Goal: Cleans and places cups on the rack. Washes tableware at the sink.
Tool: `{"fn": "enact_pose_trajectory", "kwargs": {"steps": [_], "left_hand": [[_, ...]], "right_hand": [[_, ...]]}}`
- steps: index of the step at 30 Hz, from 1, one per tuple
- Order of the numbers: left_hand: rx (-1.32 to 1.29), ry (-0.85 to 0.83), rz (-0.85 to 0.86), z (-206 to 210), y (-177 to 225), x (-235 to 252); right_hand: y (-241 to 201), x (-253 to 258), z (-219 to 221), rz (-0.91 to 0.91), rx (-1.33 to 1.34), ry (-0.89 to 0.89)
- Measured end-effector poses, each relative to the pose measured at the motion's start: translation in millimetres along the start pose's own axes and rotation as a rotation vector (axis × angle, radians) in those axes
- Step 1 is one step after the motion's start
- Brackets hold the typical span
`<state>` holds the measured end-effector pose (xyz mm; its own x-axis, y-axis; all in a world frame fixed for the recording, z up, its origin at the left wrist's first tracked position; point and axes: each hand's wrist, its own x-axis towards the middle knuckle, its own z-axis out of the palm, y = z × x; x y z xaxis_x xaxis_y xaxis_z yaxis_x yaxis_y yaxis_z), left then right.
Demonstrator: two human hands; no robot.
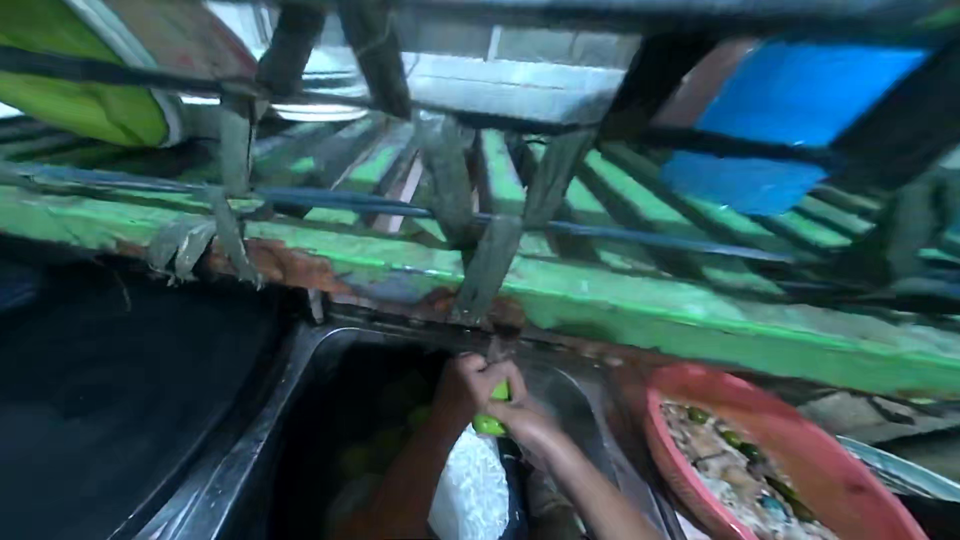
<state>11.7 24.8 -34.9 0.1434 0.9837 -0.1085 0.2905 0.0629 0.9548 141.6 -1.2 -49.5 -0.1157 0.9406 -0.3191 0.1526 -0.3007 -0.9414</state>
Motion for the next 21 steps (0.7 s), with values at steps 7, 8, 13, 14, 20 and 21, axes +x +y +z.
{"fn": "enact_pose_trajectory", "kwargs": {"steps": [7, 8, 13, 14, 20, 21], "left_hand": [[0.035, 0.157, -0.187, -33, -84, 13], [0.159, 0.166, -0.195, -35, -104, 11], [0.821, -0.222, -0.145, -27, -141, -8], [0.858, -0.214, -0.167, -25, -141, -8], [0.468, 0.08, -0.435, -48, -111, -15], [0.473, 0.088, -0.423, -53, -117, -19]], "right_hand": [[-20, 35, 12, 0.287, 0.261, 0.076], [-29, 36, 16, 0.308, 0.337, 0.085], [-53, 51, 23, 0.232, -0.03, 0.02], [-60, 51, 26, 0.22, -0.239, 0.014], [-42, 10, 15, 0.05, -0.498, -0.157], [-32, 3, 6, 0.007, -0.5, -0.171]]}}
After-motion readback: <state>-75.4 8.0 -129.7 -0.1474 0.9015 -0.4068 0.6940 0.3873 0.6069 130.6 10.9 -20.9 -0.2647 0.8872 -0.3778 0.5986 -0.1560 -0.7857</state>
